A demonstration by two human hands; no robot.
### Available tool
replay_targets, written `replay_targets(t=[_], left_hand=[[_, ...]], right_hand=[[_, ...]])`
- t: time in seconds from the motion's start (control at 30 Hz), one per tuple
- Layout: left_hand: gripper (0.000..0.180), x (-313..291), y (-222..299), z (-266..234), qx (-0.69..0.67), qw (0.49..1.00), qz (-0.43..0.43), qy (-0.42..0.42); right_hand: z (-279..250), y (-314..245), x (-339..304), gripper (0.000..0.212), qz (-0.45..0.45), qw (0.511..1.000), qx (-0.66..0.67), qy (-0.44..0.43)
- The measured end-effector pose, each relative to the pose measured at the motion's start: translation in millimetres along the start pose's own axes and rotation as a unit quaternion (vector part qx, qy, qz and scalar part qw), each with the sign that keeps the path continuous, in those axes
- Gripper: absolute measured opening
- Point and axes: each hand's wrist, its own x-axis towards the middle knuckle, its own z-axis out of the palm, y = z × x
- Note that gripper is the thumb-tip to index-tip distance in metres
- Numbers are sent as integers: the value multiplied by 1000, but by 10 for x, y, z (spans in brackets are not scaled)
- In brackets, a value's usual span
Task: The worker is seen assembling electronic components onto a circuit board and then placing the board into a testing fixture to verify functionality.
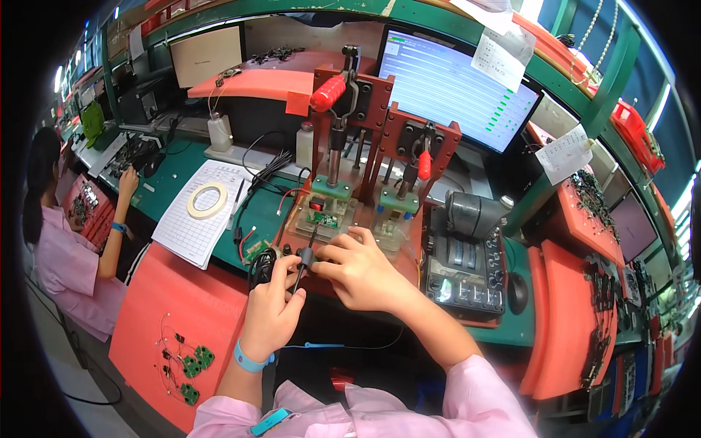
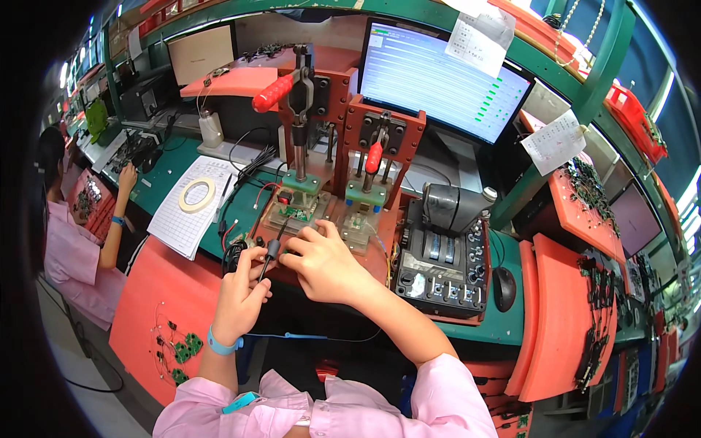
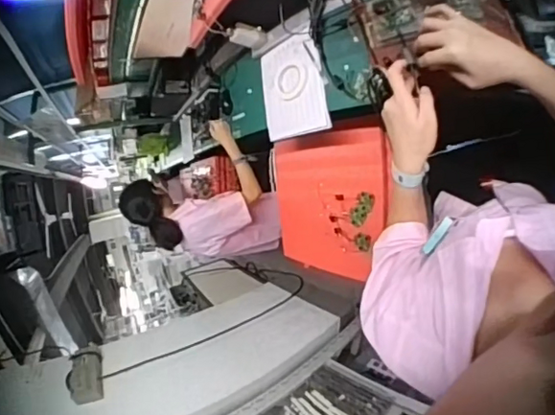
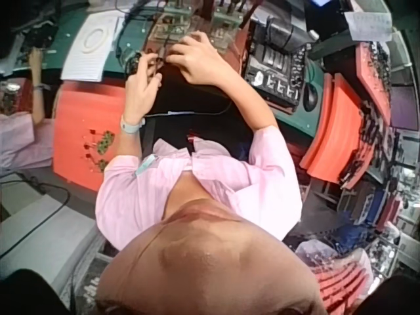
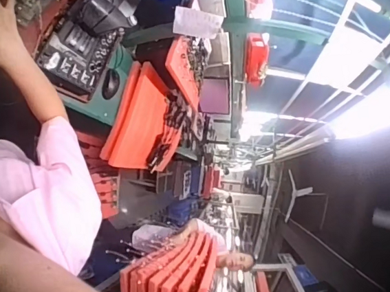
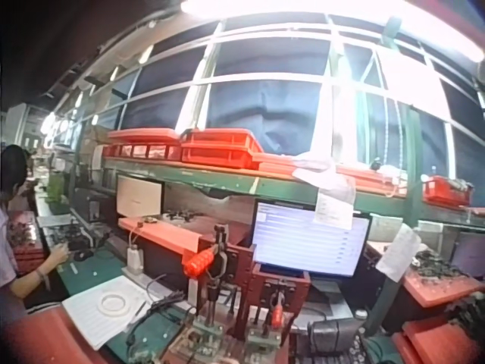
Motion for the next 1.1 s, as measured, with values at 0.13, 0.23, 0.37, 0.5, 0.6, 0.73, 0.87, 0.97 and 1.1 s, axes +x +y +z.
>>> replay_targets(t=[0.13,0.23,0.37,0.5,0.6,0.73,0.87,0.97,1.1], left_hand=[[50,-33,31,-4,4,1000,-2,0],[50,-41,22,13,12,1000,-2,1],[50,-52,11,32,30,1000,2,9],[50,-62,26,24,12,1000,-21,3],[50,-81,52,26,38,999,-22,3],[50,-100,88,44,75,997,-18,2],[50,-101,101,83,101,995,-4,3],[51,-113,94,92,115,993,-3,11],[51,-118,87,86,124,992,3,12]], right_hand=[[-11,-28,26,25,0,1000,-1,-20],[20,-27,61,23,7,1000,4,-24],[68,-6,81,19,21,999,20,-17],[109,27,47,12,47,997,49,43],[57,-22,79,9,84,995,24,42],[58,-25,111,6,123,992,9,40],[82,45,107,6,122,991,32,37],[49,68,108,5,138,990,30,12],[20,37,49,5,131,991,20,23]])
